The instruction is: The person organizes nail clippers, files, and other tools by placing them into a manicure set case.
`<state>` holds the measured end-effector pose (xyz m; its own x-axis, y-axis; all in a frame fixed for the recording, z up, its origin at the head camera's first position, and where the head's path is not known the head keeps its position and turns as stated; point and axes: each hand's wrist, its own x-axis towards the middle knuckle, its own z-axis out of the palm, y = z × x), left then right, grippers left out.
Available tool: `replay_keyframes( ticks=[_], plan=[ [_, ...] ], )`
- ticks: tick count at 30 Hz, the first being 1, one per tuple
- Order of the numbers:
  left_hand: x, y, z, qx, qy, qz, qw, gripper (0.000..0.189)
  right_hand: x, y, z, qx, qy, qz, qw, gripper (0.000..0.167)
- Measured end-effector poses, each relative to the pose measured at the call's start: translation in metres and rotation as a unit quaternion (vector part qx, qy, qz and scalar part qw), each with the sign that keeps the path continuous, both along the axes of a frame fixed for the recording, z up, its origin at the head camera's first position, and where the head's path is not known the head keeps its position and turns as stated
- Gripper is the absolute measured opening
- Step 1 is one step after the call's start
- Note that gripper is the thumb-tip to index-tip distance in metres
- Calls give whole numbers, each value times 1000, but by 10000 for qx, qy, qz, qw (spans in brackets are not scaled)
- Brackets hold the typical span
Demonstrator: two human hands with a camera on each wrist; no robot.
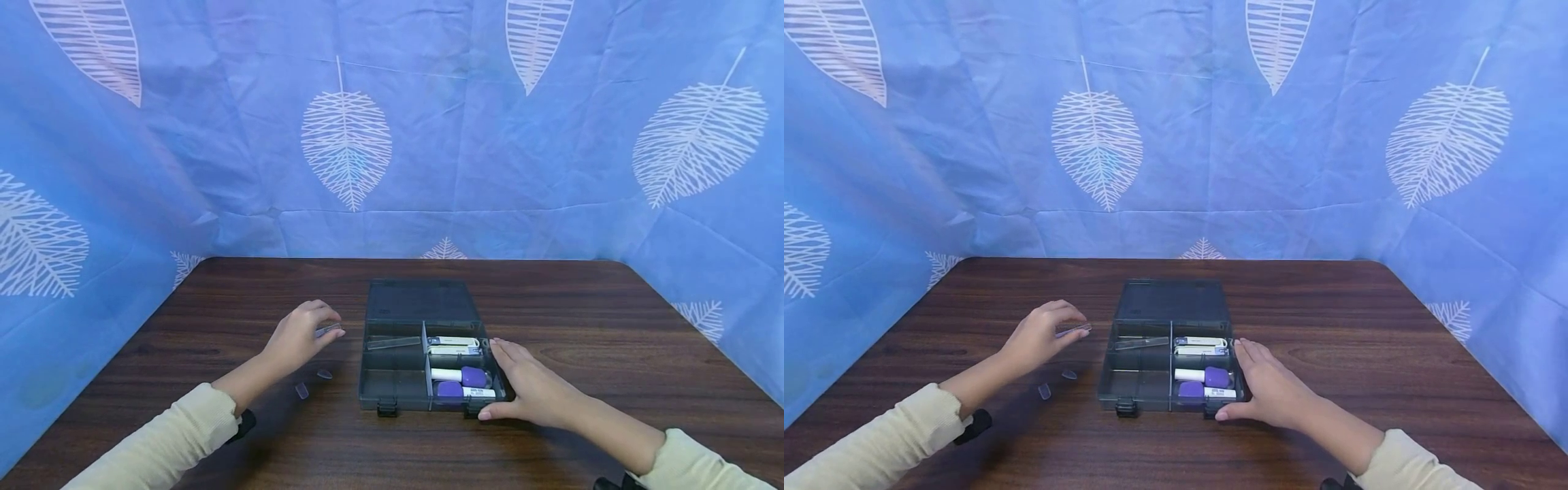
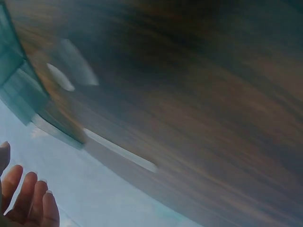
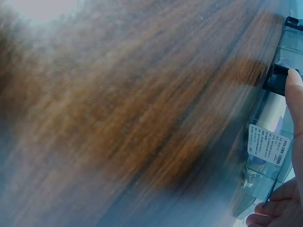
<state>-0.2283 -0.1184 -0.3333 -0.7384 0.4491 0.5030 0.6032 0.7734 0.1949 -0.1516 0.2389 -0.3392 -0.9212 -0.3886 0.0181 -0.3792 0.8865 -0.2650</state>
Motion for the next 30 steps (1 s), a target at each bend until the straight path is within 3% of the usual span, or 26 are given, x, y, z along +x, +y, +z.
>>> replay_keyframes(
  ticks=[8,16,23,30],
  plan=[
    [1,-27,-1,191,-163,190,9995,21,0,1,0,33,33,37,10000,116],
    [-2,-49,-7,353,-862,598,9939,24,0,0,0,32,-4,44,10000,116],
    [-6,-57,-20,277,-1762,812,9806,27,1,1,0,81,-41,65,9999,115],
    [-9,-56,-28,252,-2195,1020,9700,28,1,1,0,115,-75,60,9999,116]
  ],
)
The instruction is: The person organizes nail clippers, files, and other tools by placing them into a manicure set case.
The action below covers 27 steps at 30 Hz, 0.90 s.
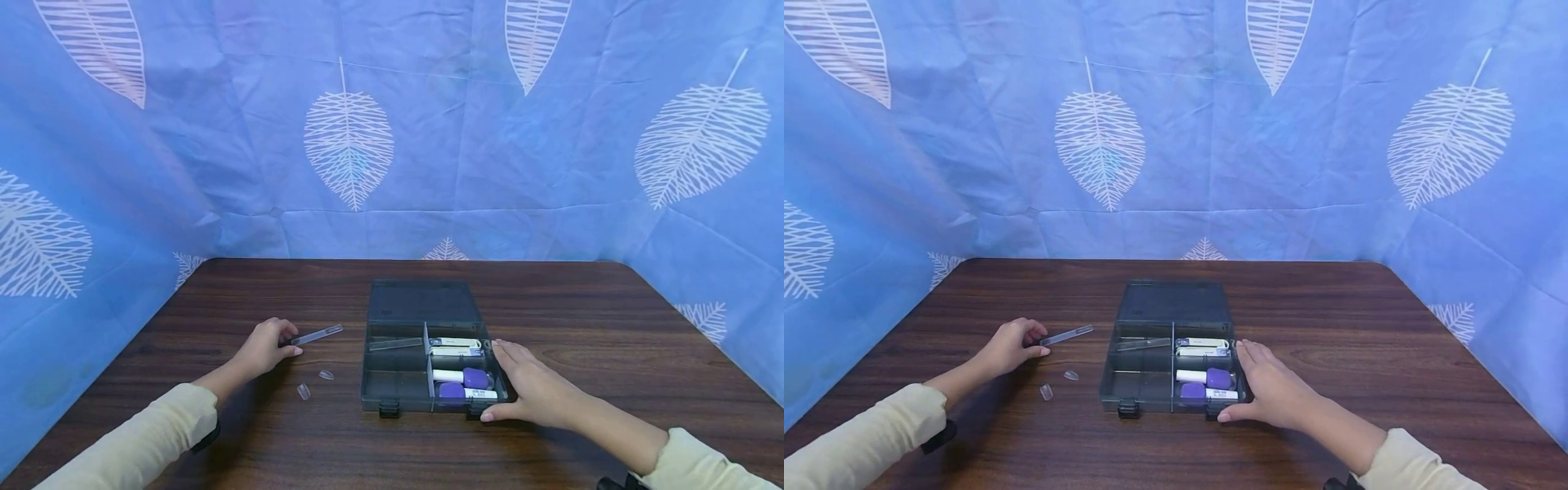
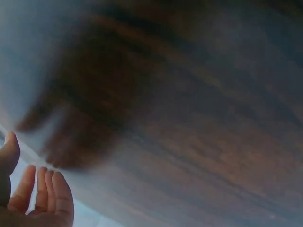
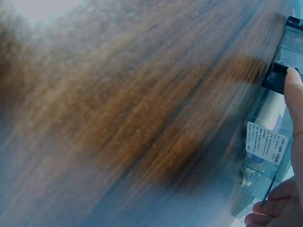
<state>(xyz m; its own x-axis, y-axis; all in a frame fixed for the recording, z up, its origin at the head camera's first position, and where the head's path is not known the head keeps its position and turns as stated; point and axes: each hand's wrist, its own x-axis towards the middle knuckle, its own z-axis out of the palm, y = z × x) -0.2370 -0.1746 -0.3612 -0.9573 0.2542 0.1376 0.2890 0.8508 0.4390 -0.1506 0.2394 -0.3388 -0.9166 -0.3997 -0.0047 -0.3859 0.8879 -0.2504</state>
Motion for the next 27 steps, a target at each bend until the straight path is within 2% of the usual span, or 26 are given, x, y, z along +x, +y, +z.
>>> replay_keyframes(
  ticks=[6,16,27],
  plan=[
    [-3,3,-4,193,-226,284,9992,21,-1,0,0,-7,-20,-12,10000,116],
    [-5,7,-6,310,-361,496,9976,10,0,0,0,-5,-53,-47,10000,116],
    [-3,6,-7,303,-120,410,9986,8,-1,2,-1,-54,-44,-9,10000,115]
  ],
)
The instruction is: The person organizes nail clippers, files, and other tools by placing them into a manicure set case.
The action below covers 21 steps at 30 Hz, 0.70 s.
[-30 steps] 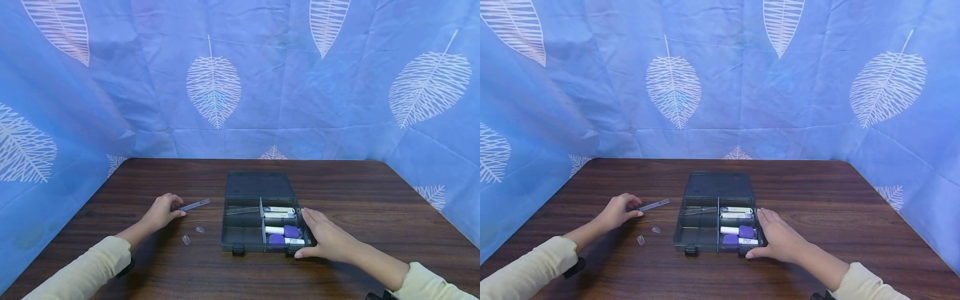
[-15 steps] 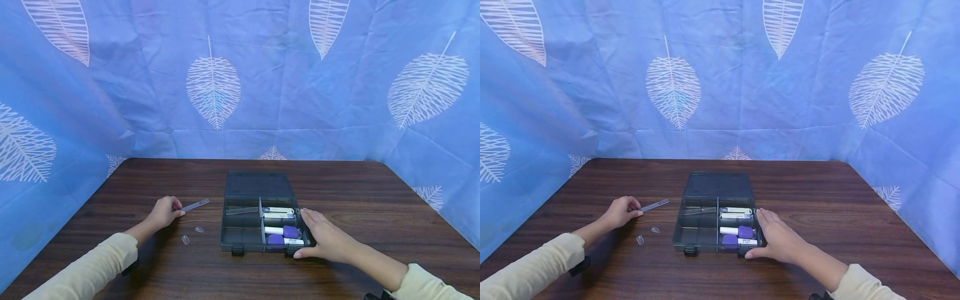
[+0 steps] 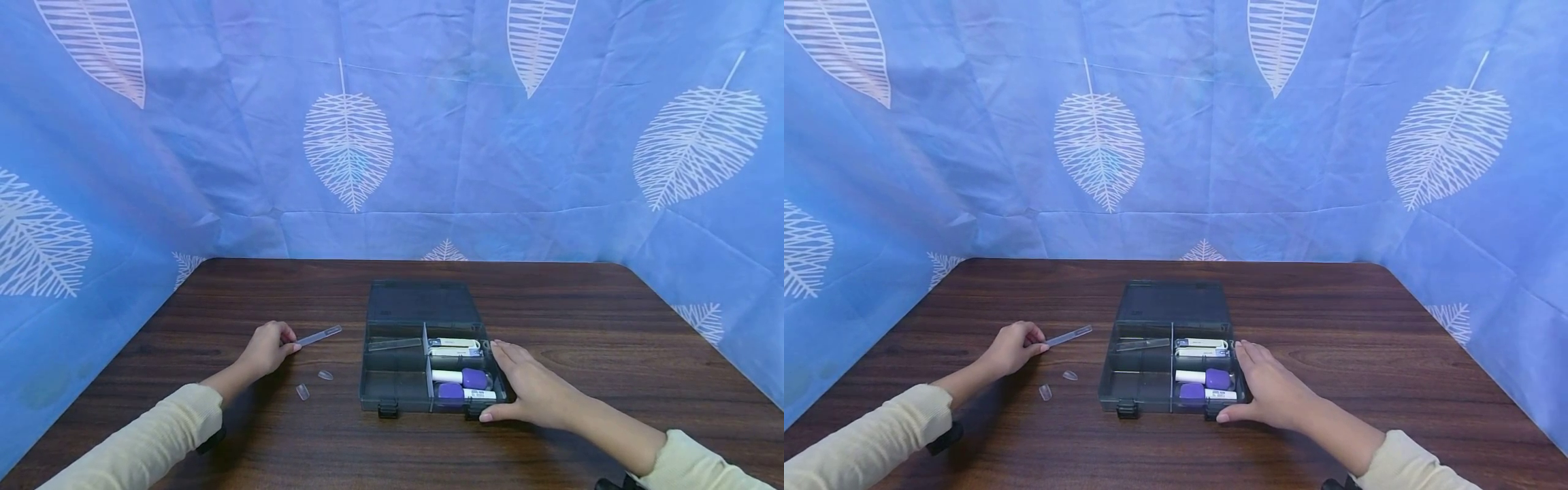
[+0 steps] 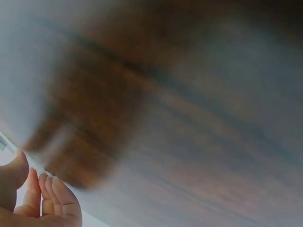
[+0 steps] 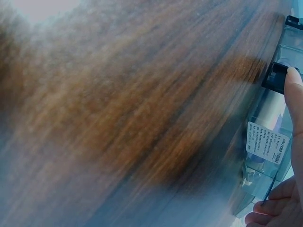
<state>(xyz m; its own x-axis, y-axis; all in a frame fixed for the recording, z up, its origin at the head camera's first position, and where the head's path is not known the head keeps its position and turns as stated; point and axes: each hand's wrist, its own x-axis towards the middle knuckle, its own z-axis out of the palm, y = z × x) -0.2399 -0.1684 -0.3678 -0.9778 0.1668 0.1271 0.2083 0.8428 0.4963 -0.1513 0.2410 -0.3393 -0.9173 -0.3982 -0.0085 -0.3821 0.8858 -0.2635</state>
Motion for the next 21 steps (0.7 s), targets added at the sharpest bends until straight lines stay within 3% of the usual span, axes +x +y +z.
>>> replay_keyframes(
  ticks=[9,21],
  plan=[
    [2,-2,3,122,-31,76,9999,8,-1,0,-1,37,48,21,10000,116],
    [3,-2,2,-13,202,-231,9995,5,-1,1,-4,63,89,54,9999,115]
  ],
)
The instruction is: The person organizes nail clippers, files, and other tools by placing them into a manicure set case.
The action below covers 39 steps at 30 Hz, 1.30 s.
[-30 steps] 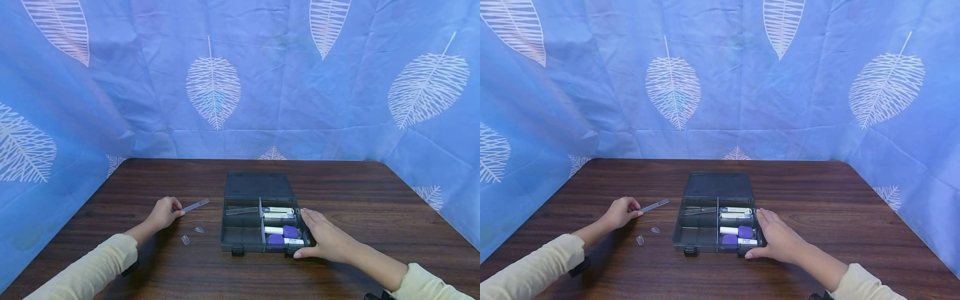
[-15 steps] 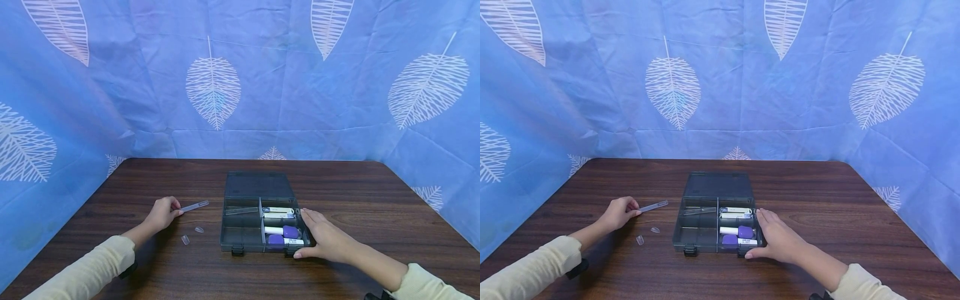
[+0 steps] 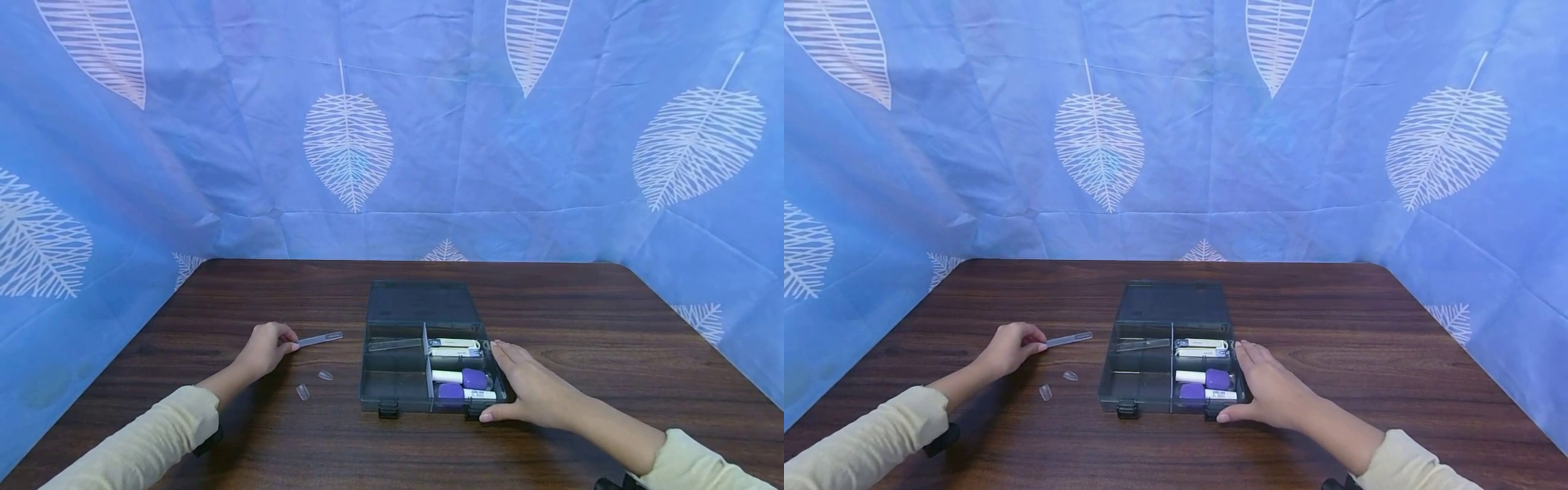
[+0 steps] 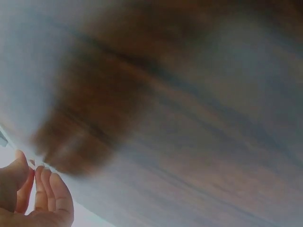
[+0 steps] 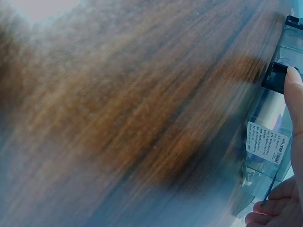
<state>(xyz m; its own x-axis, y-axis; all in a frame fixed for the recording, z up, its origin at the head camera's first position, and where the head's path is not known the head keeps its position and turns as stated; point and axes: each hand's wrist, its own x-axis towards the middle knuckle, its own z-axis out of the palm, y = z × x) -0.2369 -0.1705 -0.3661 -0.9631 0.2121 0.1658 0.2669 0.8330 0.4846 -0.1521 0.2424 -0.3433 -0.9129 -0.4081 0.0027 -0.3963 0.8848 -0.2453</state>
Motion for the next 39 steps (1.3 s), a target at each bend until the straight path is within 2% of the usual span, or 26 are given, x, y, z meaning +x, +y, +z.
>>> replay_keyframes(
  ticks=[7,17,27,33,39],
  plan=[
    [-1,3,2,138,226,-145,9995,7,1,0,1,-39,-64,-6,10000,115],
    [-1,7,6,335,680,-130,9970,11,0,-1,2,-39,-99,-57,9999,116],
    [5,15,10,707,1188,-66,9904,8,1,-1,3,-91,-119,-58,9999,116],
    [5,18,9,885,1533,-133,9841,8,0,-1,2,-49,-74,-43,10000,116],
    [8,25,14,1109,1640,-186,9800,8,0,0,1,-45,-35,-14,10000,115]
  ],
)
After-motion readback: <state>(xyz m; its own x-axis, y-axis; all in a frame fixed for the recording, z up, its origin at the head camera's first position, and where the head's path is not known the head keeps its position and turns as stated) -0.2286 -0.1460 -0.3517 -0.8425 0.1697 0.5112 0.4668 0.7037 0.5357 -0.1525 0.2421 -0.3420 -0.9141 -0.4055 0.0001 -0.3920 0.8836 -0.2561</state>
